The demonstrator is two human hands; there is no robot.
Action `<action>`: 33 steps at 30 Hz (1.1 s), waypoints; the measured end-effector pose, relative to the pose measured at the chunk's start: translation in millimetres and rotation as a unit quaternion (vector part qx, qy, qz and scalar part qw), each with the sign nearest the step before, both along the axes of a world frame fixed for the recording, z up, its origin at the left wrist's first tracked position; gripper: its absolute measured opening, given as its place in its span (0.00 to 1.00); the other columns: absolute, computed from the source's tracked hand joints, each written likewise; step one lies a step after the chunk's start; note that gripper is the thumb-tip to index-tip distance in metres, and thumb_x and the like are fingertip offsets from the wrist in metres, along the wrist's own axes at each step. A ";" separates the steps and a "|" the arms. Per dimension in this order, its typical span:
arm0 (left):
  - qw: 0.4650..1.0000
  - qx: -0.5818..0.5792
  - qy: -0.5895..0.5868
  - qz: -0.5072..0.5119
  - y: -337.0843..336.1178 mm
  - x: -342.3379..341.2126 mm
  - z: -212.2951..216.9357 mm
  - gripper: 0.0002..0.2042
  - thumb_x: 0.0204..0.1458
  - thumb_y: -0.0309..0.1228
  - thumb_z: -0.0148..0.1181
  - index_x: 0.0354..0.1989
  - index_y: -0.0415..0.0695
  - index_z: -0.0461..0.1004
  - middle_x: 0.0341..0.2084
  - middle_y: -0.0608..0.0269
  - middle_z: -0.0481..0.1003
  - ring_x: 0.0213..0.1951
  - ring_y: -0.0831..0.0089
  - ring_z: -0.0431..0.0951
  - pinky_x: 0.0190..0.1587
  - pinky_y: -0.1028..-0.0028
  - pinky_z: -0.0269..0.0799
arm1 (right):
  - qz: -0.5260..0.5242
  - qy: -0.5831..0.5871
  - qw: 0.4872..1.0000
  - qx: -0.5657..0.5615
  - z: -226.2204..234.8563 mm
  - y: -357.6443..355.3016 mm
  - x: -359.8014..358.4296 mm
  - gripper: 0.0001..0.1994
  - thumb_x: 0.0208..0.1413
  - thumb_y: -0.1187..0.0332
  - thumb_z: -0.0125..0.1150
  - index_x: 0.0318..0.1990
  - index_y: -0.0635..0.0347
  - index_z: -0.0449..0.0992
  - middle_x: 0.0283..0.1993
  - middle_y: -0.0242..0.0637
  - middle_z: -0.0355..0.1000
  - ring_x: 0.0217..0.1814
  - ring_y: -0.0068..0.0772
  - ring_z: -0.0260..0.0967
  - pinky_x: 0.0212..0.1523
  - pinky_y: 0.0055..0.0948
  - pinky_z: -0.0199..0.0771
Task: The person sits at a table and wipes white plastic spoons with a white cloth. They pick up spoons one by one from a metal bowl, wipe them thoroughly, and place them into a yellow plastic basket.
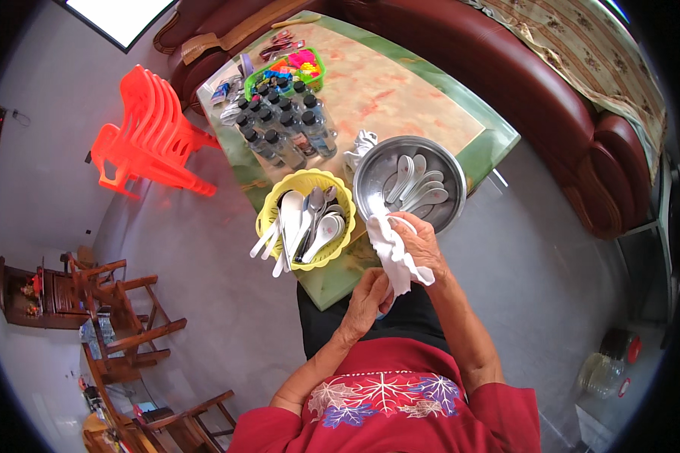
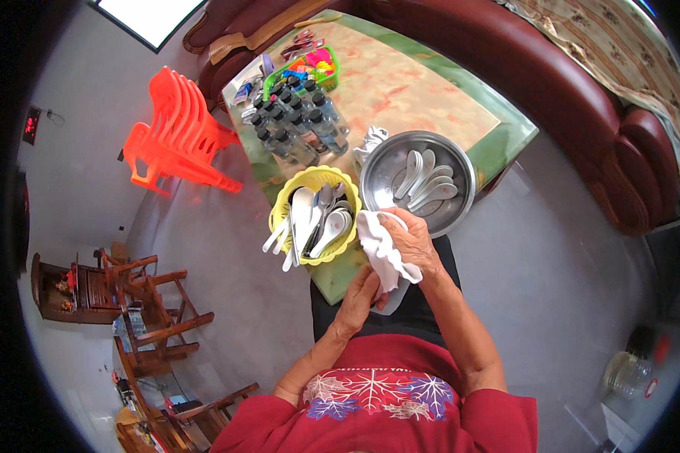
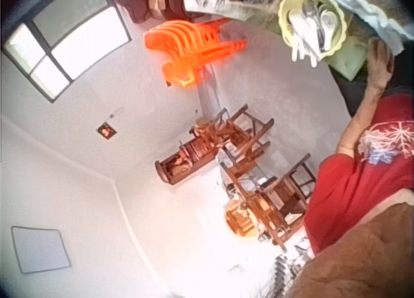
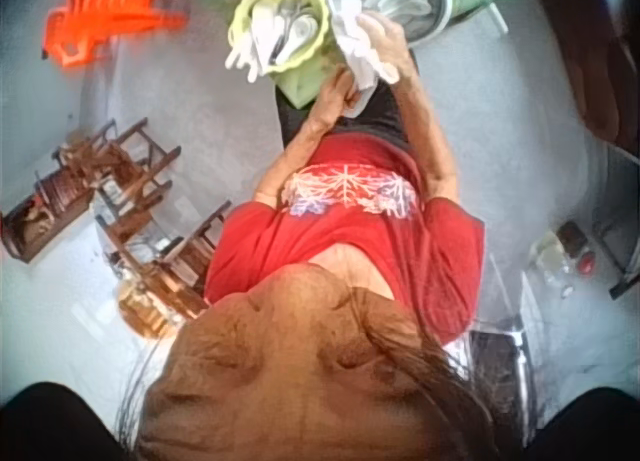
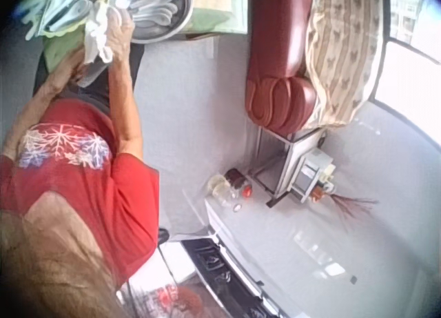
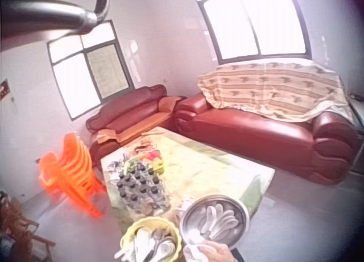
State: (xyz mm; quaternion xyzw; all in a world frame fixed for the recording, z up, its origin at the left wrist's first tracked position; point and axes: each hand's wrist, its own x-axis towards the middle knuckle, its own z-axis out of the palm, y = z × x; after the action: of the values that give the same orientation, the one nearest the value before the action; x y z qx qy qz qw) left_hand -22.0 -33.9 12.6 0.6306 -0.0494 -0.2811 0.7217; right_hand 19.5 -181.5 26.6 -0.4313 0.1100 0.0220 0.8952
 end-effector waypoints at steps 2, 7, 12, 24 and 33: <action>0.995 0.044 -0.088 0.005 3.5 2.4 8.0 0.13 0.60 0.39 0.45 0.42 0.39 0.63 0.18 0.61 0.65 0.19 0.74 0.65 0.22 0.76 0.63 | -0.026 0.016 0.999 -0.012 -1.1 3.5 2.2 0.10 0.59 0.68 0.52 0.43 0.64 0.72 0.32 0.30 0.72 0.31 0.17 0.69 0.29 0.18 0.70; 0.942 0.190 -0.272 0.051 -0.7 2.3 8.5 0.11 0.57 0.29 0.48 0.47 0.40 0.63 0.24 0.45 0.71 0.29 0.44 0.72 0.30 0.64 0.69 | -0.174 -0.059 0.908 -0.378 -2.3 14.8 2.5 0.09 0.53 0.77 0.51 0.41 0.63 0.72 0.36 0.36 0.70 0.36 0.29 0.68 0.38 0.28 0.69; 0.946 0.098 -0.307 0.029 21.2 11.0 -15.0 0.22 0.54 0.30 0.49 0.57 0.35 0.58 0.45 0.47 0.67 0.48 0.54 0.68 0.48 0.62 0.63 | -0.157 -0.216 0.775 -0.573 9.3 37.5 -17.9 0.17 0.44 0.82 0.52 0.44 0.60 0.73 0.53 0.47 0.61 0.57 0.48 0.58 0.57 0.38 0.59; 0.954 0.180 -0.225 -0.082 15.2 11.4 22.8 0.13 0.58 0.41 0.51 0.36 0.42 0.66 0.20 0.69 0.66 0.27 0.84 0.63 0.27 0.77 0.64 | 0.038 -0.046 0.973 -0.224 0.9 -15.9 4.6 0.09 0.57 0.70 0.49 0.38 0.65 0.73 0.40 0.38 0.71 0.34 0.26 0.72 0.35 0.26 0.75; 0.970 -0.149 0.189 0.038 0.1 20.3 2.5 0.14 0.60 0.41 0.35 0.29 0.48 0.62 0.10 0.75 0.51 0.10 0.83 0.47 0.14 0.80 0.43 | -0.175 0.037 0.982 0.061 -15.3 38.3 0.0 0.10 0.61 0.67 0.48 0.47 0.60 0.64 0.34 0.30 0.68 0.31 0.17 0.64 0.30 0.18 0.67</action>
State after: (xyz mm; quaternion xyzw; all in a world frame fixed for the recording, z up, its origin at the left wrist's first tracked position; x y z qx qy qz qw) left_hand -1.8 -33.7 15.0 0.4532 0.0704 -0.3569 0.8138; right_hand 19.5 -143.3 11.3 -0.3488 0.2155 -0.1119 0.9052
